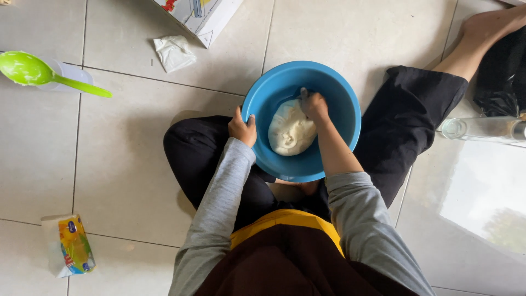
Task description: Kneading a ball of dough in a plastic bowl while sitting on the floor.
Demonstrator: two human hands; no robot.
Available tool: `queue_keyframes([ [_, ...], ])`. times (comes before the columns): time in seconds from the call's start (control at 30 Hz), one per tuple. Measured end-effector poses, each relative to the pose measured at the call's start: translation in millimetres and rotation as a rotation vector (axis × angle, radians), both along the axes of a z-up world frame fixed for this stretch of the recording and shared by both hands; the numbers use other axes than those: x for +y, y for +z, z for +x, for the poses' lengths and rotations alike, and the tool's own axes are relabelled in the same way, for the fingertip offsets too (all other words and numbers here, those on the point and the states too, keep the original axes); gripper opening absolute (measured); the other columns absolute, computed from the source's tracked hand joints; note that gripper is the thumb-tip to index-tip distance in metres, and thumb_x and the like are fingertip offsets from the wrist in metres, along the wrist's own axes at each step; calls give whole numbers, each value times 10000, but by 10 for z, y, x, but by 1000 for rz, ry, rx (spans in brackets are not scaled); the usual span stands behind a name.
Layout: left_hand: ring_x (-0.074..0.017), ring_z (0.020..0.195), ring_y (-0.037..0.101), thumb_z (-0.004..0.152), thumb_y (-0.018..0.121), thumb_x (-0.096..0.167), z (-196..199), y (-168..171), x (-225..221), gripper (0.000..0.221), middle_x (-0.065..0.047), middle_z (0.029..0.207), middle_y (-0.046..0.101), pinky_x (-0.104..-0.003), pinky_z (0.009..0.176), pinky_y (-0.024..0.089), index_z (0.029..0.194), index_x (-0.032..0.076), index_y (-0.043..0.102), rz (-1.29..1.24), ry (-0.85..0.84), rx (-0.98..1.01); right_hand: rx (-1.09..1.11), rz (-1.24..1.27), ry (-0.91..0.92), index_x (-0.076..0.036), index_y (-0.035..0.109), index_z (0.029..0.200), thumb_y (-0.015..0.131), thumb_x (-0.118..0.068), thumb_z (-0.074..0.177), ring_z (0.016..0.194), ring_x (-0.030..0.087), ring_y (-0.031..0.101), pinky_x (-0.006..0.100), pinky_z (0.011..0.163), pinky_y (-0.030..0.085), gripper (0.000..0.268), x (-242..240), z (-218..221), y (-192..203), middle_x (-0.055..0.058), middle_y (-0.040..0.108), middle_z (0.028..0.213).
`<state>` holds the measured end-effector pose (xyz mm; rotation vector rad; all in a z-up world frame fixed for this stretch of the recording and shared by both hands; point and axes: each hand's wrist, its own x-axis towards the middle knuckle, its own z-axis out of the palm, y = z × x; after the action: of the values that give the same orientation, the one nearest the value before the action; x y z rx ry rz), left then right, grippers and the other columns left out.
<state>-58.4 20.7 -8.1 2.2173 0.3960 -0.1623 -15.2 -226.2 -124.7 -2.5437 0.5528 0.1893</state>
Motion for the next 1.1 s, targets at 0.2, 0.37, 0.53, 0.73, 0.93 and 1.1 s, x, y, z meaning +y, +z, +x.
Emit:
queue_keyframes([
  [0.2, -419, 982, 723, 951, 641, 196, 6, 98, -17, 434, -230, 1077, 730, -522, 833, 613, 1345, 33, 565, -6, 11, 6, 246, 13, 88, -71, 728, 700, 471, -631, 961, 833, 369, 770, 504, 735, 613, 669, 20, -46, 451, 135, 748, 738],
  [0.37, -386, 945, 735, 956, 649, 217, 12, -20, 12, 373, -169, 1027, 746, -507, 792, 623, 1308, 112, 586, -8, -15, -11, 79, 62, 353, -152, 490, 458, 618, -525, 924, 457, 348, 628, 430, 482, 471, 609, 93, -414, 1077, 73, 487, 417],
  [0.53, -393, 982, 728, 965, 650, 233, 28, 75, -26, 400, -188, 1077, 734, -519, 819, 617, 1327, 85, 566, 22, -11, 46, -281, -342, 732, -283, 496, 601, 706, -516, 870, 428, 209, 488, 323, 454, 411, 413, 153, -1046, 1169, -16, 414, 487],
  [0.73, -355, 1073, 712, 972, 635, 254, 400, 232, -72, 432, -121, 1209, 701, -533, 885, 609, 1376, 170, 505, 189, -153, 232, -45, -589, 875, -293, 541, 626, 614, -217, 822, 490, 176, 588, 371, 420, 458, 223, 600, -1471, 1179, -65, 548, 545],
  [0.93, -335, 1075, 720, 979, 643, 400, 946, 154, -367, 393, -39, 1215, 701, -522, 886, 594, 1313, 282, 473, 331, -315, 242, 125, -591, 858, -281, 568, 620, 572, -196, 834, 505, 173, 598, 394, 431, 469, 230, 766, -1401, 844, -45, 572, 530],
  [1.1, -312, 1011, 750, 1007, 620, 460, 914, 241, -377, 416, -46, 1195, 736, -498, 830, 619, 1344, 232, 531, 449, -366, 238, 158, -632, 800, -211, 592, 682, 553, -210, 854, 527, 208, 609, 441, 408, 489, 176, 835, -1326, 546, -16, 541, 557],
])
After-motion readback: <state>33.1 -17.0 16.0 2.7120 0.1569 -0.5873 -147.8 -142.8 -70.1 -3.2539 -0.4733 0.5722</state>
